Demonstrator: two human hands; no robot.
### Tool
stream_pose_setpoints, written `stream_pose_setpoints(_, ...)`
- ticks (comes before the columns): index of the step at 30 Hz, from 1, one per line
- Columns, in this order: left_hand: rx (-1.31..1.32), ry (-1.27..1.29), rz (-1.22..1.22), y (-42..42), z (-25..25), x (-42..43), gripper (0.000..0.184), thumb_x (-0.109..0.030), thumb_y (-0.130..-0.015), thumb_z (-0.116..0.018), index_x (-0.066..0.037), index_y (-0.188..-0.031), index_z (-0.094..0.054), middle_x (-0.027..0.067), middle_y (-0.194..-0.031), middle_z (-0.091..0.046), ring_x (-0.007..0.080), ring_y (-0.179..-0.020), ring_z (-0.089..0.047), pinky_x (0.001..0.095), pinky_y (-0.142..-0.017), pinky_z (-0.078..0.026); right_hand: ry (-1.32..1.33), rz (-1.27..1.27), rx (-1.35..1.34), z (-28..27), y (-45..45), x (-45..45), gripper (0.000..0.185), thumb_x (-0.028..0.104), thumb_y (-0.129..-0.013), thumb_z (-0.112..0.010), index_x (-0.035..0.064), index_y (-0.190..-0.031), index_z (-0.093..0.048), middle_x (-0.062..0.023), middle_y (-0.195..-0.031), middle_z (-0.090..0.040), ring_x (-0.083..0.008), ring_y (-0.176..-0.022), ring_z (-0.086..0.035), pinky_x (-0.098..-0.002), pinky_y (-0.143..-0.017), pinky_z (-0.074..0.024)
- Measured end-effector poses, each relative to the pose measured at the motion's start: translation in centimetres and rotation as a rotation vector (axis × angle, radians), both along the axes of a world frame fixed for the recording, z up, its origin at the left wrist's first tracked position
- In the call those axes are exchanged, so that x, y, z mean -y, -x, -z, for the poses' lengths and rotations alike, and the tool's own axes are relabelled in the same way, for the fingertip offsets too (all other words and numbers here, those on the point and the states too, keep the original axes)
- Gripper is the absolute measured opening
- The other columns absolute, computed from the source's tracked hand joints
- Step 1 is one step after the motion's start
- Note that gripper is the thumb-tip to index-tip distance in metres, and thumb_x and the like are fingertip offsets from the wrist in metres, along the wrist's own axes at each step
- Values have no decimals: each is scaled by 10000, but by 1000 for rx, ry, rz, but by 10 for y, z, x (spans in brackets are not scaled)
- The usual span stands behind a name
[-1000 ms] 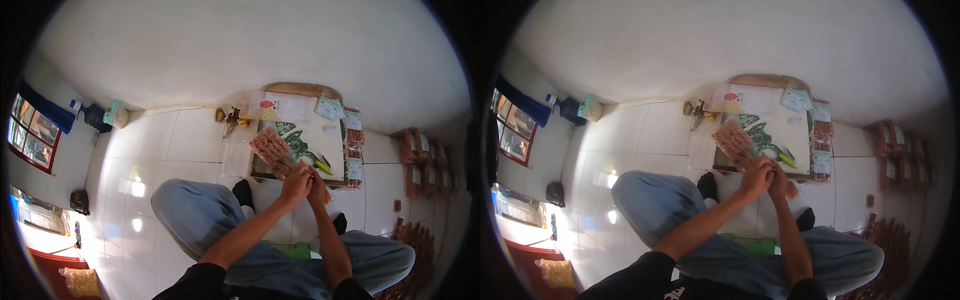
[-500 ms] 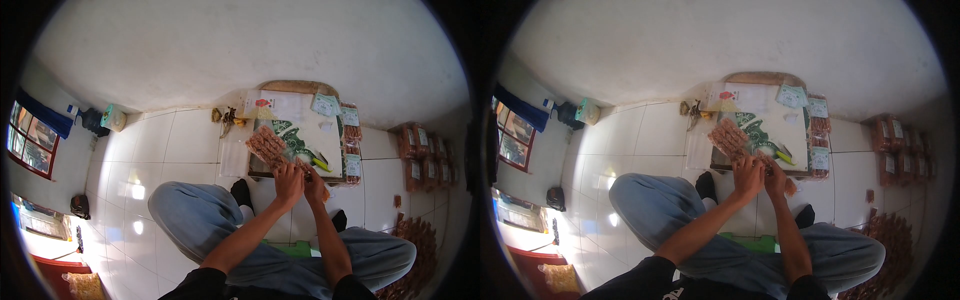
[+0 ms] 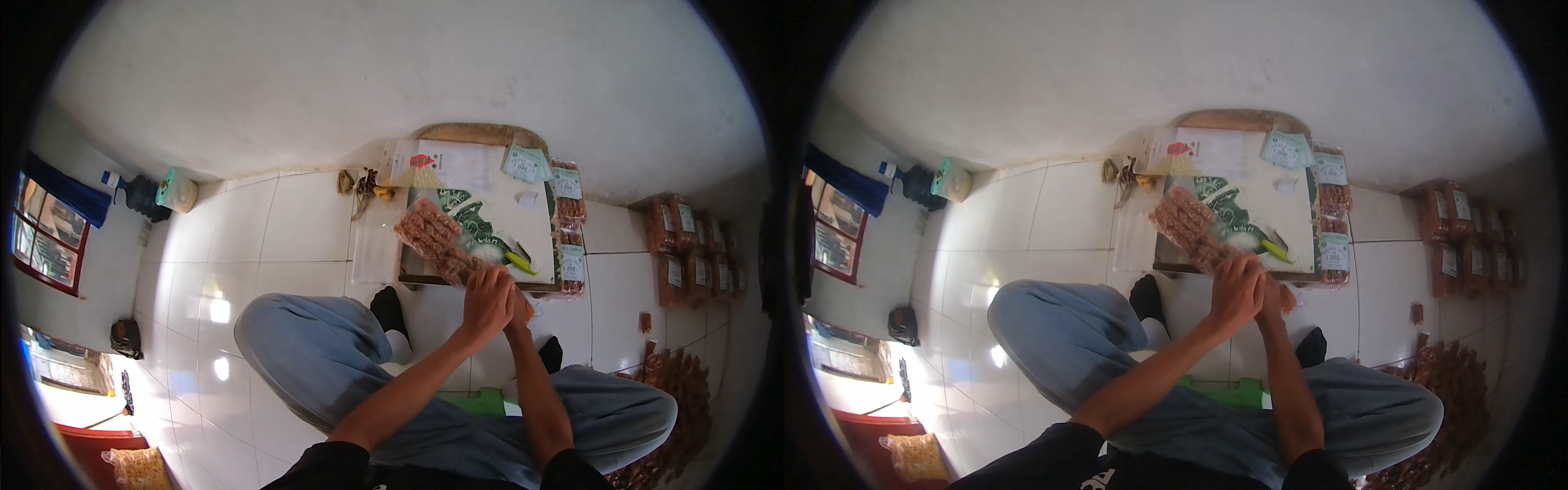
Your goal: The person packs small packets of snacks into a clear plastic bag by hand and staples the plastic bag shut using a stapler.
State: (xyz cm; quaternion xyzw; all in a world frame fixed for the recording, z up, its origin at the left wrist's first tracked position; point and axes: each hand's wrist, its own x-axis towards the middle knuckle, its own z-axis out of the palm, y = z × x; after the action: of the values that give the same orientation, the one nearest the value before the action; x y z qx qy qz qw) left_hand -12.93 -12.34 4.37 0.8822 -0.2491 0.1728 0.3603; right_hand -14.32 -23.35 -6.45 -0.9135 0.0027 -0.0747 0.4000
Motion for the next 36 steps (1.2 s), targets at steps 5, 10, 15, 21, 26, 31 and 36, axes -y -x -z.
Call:
stream_pose_setpoints(5, 18, 66, 25, 0, 3, 1, 102, -97, -856, -579, -38, -936, -555, 113, -1052, -571, 308, -1054, -534, 458, -935, -377, -253, 141, 141, -19, -1, -10, 226, 176, -898, -546, 13, -1047, -595, -182, -906, -643, -352, -849, -627, -415, -718, -471)
stream_pose_setpoints(10, -8, 26, 47, 7, 6, 2, 87, -94, -851, -589, -53, -916, -548, 108, -1031, -584, 304, -1033, -545, 455, -922, -388, -389, 207, 83, -25, -6, -11, 372, 152, -921, -522, 31, -1270, -567, -160, -1078, -676, -256, -973, -664, -349, -789, -513)
stream_pose_setpoints(15, -49, 133, 57, -21, 17, -4, 113, -117, -853, -601, -62, -944, -563, 113, -1027, -593, 302, -1041, -542, 457, -937, -381, -450, 206, 158, 4, -13, 0, 380, 109, -907, -579, 18, -1276, -564, -138, -1093, -681, -219, -962, -668, -307, -795, -516)
stream_pose_setpoints(21, 67, -97, 13, -82, 27, -42, 156, -174, -905, -555, -68, -1001, -618, 96, -1048, -581, 286, -1106, -496, 457, -1031, -317, -293, 336, 162, -26, -12, -11, 512, 31, -792, -756, 10, -1266, -565, -126, -1060, -688, -198, -934, -664, -297, -818, -520)
stream_pose_setpoints(26, 73, -221, 129, -94, 49, -51, 172, -173, -943, -505, -46, -969, -618, 110, -1068, -567, 299, -1116, -474, 471, -1055, -297, -347, 384, 107, -23, -6, -5, 518, 91, -782, -758, 14, -1252, -554, -196, -1189, -620, -327, -1105, -605, -368, -906, -488)
stream_pose_setpoints(31, 85, -260, 122, -94, 49, -53, 208, -224, -948, -523, -34, -944, -607, 115, -1124, -537, 301, -1177, -444, 486, -1078, -275, -312, 387, 128, -23, -10, -9, 478, 99, -793, -742, -1, -1223, -559, -192, -1172, -623, -319, -1074, -612, -358, -877, -496)
stream_pose_setpoints(36, 191, -305, 247, -95, 37, -57, 323, -304, -952, -531, -21, -1101, -580, 134, -1158, -559, 300, -1231, -442, 495, -1109, -245, -195, 422, 176, -47, -17, -15, 458, 141, -801, -740, -10, -1197, -566, -205, -1106, -640, -362, -1007, -626, -400, -855, -497)
